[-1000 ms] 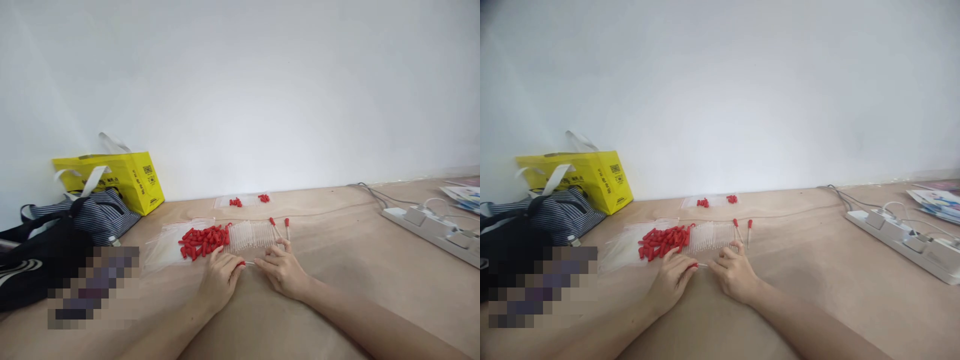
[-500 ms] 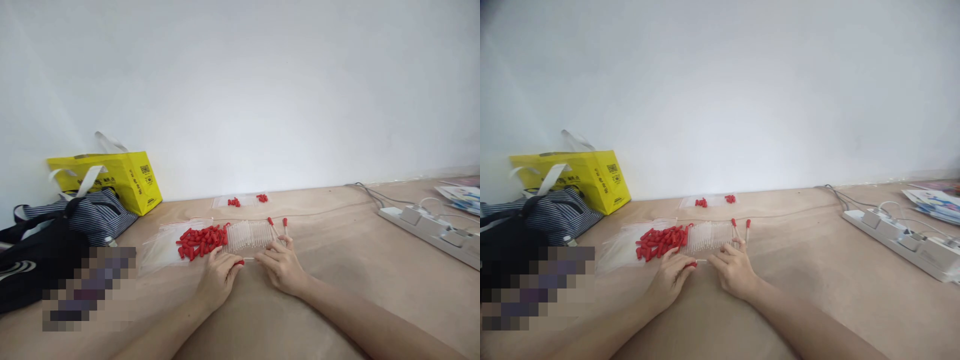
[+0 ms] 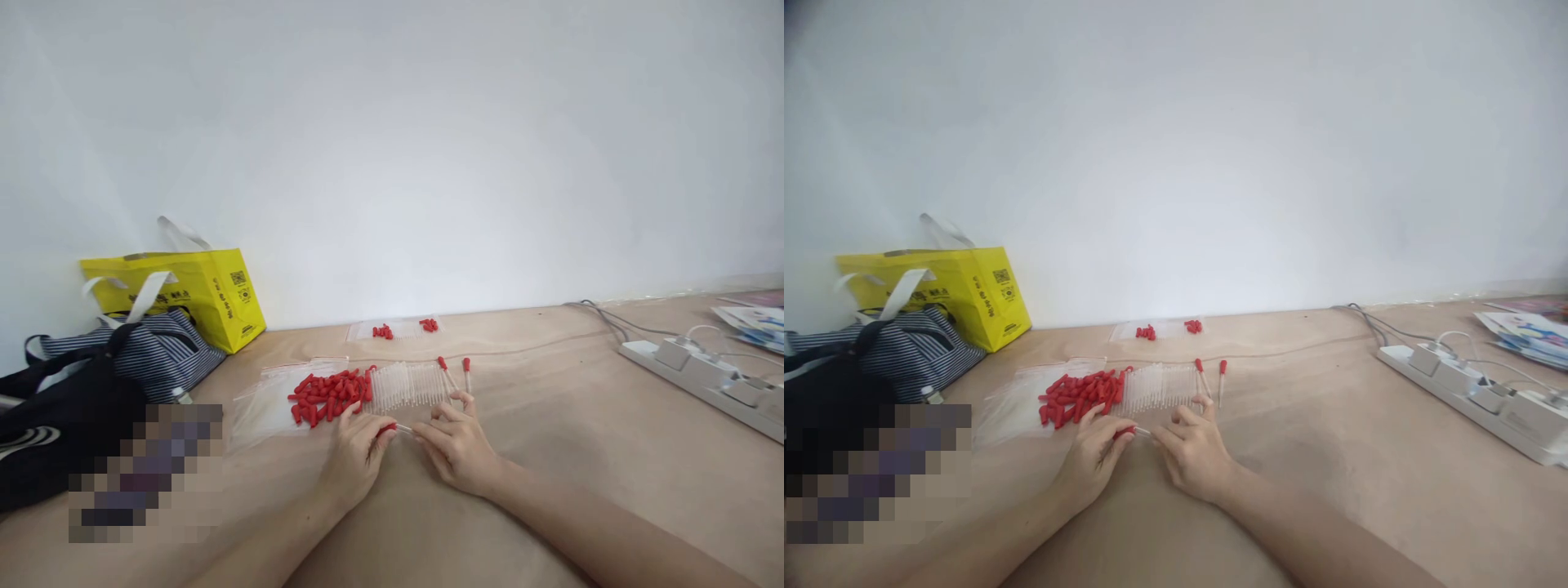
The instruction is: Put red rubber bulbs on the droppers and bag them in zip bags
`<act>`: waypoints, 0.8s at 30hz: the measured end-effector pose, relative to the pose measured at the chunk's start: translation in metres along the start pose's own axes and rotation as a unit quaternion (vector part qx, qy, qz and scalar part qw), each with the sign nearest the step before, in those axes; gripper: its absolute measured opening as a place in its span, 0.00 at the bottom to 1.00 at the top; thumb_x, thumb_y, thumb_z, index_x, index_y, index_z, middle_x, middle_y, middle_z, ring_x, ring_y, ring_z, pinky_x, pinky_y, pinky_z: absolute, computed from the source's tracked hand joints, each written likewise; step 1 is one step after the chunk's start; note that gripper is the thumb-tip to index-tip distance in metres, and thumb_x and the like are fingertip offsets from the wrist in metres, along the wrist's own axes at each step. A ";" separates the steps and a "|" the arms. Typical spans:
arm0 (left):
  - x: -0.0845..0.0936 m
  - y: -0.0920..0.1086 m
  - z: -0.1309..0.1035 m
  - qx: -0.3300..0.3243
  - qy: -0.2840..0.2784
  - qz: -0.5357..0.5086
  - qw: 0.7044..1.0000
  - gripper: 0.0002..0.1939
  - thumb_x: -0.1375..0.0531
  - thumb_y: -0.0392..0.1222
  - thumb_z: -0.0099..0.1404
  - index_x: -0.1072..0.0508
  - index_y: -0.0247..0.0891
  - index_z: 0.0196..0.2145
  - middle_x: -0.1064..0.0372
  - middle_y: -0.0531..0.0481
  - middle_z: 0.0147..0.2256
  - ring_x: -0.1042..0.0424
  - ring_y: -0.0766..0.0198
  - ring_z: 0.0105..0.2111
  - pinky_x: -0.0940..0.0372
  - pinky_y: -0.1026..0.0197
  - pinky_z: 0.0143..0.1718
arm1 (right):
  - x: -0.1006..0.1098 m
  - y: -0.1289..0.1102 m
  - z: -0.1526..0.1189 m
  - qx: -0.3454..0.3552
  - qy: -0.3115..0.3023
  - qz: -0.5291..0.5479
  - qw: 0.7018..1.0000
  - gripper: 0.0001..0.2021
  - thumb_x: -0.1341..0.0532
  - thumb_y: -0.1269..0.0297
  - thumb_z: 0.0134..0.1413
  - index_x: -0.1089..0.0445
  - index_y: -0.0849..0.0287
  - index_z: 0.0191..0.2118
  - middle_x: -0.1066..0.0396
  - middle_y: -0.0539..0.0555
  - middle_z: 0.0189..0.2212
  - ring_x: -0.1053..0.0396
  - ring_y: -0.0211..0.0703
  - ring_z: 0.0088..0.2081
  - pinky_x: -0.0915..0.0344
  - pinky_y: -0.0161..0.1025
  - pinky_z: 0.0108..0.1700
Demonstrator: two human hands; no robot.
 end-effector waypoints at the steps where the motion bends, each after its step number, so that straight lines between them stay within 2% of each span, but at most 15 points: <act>1: 0.000 0.000 0.000 0.000 0.001 0.001 1.000 0.10 0.52 0.40 0.63 0.32 0.40 0.33 0.28 0.51 0.29 0.30 0.64 0.30 0.49 0.48 0.49 | 0.000 -0.001 0.000 0.001 -0.001 0.004 1.000 0.08 0.47 0.70 0.51 0.32 0.58 0.36 0.35 0.48 0.18 0.40 0.38 0.31 0.56 0.46 0.45; 9: 0.000 0.005 0.000 -0.022 -0.034 -0.001 0.999 0.09 0.52 0.39 0.63 0.33 0.39 0.31 0.29 0.53 0.26 0.31 0.65 0.28 0.51 0.47 0.50 | -0.004 0.005 -0.002 0.061 -0.024 -0.007 0.998 0.12 0.49 0.77 0.47 0.34 0.59 0.36 0.33 0.49 0.21 0.42 0.38 0.32 0.60 0.48 0.47; 13: 0.001 0.009 0.001 -0.045 -0.050 0.010 0.998 0.09 0.52 0.38 0.63 0.34 0.38 0.31 0.30 0.54 0.26 0.32 0.66 0.28 0.52 0.47 0.50 | -0.004 0.007 -0.001 0.099 -0.027 -0.036 0.994 0.11 0.51 0.78 0.47 0.35 0.60 0.34 0.34 0.48 0.19 0.42 0.38 0.31 0.61 0.48 0.48; 24: -0.002 0.017 0.000 -0.097 -0.029 0.023 0.995 0.10 0.53 0.35 0.63 0.35 0.37 0.27 0.33 0.55 0.23 0.35 0.67 0.24 0.52 0.48 0.49 | -0.001 0.003 0.000 0.075 -0.027 0.005 0.997 0.08 0.50 0.76 0.47 0.37 0.60 0.27 0.37 0.48 0.19 0.45 0.38 0.29 0.57 0.47 0.45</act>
Point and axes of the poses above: each hand's wrist, its own z-axis towards the middle knuckle, its own x-axis out of the back of the hand, y = z × x, the point moved 3 cm from there along z, towards the middle knuckle
